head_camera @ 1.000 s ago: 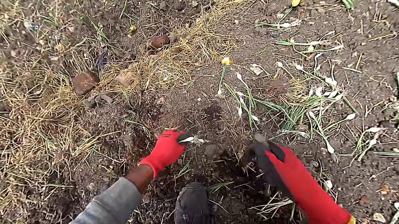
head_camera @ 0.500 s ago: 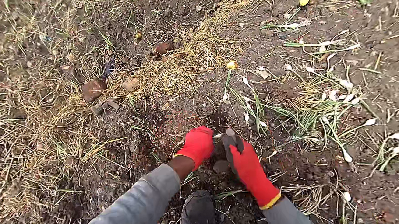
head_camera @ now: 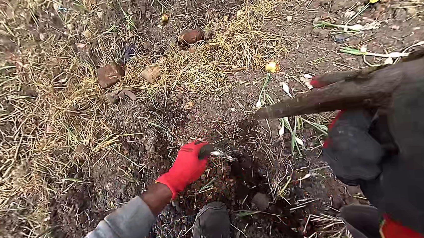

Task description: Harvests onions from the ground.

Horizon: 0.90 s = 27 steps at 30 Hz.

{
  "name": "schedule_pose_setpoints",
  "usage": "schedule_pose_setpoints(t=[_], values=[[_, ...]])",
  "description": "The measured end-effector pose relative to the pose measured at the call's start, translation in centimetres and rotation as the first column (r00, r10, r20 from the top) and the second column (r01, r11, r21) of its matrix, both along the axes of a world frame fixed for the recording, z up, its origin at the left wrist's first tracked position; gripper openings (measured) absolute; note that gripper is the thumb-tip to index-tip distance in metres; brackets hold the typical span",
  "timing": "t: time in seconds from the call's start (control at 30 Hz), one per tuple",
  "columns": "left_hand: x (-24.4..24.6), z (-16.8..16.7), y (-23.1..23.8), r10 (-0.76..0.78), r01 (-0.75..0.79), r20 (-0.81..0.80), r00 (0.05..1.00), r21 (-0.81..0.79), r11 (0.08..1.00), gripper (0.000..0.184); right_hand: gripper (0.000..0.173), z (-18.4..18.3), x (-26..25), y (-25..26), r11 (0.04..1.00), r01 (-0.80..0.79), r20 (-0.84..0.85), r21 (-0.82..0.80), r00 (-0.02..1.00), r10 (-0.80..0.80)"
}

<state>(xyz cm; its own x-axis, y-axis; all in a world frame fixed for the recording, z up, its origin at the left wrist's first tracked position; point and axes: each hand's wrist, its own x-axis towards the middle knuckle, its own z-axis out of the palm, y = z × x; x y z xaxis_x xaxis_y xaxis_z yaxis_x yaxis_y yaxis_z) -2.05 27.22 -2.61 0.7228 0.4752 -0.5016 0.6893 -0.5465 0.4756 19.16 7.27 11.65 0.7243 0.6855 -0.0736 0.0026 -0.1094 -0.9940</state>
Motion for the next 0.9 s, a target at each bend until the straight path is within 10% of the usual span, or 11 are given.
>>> schedule_pose_setpoints(t=[0.1, 0.17, 0.27, 0.43, 0.67, 0.9], values=[[1.0, 1.6, 2.0, -0.069, 0.067, 0.004, 0.998, 0.203, 0.977, 0.02, 0.02, -2.5, 5.4, 2.2, 0.807, -0.526, 0.158, 0.268, 0.85, 0.502], [3.7, 3.5, 3.8, -0.134, 0.133, -0.021, 0.991, 0.347, 0.928, 0.024, 0.026, -7.3, -1.8, 7.5, 0.974, -0.039, 0.169, -0.223, 0.982, 0.078], [8.8, 2.1, 4.0, -0.293, 0.337, -0.169, 0.941, 0.374, 0.864, 0.03, 0.041, -17.3, -4.9, 8.2, 0.877, -0.081, 0.027, -0.473, 0.994, 0.107], [8.8, -7.3, 0.3, -0.56, 0.592, -0.28, 0.78, 0.042, 0.805, 0.034, 0.031, -11.1, -1.5, -0.6, 0.965, 0.102, -0.032, -0.241, 0.993, -0.112], [2.9, -1.4, 3.0, -0.222, 0.2, 0.011, 0.975, 0.4, 0.895, 0.035, 0.058, -16.5, -2.7, -1.6, 0.74, 0.016, 0.221, -0.672, 0.958, 0.181], [2.9, -5.2, 0.1, -0.314, 0.32, -0.15, 0.938, 0.019, 0.947, 0.033, 0.042, -15.8, -1.9, 0.9, 0.7, -0.046, 0.119, -0.713, 0.975, 0.186]])
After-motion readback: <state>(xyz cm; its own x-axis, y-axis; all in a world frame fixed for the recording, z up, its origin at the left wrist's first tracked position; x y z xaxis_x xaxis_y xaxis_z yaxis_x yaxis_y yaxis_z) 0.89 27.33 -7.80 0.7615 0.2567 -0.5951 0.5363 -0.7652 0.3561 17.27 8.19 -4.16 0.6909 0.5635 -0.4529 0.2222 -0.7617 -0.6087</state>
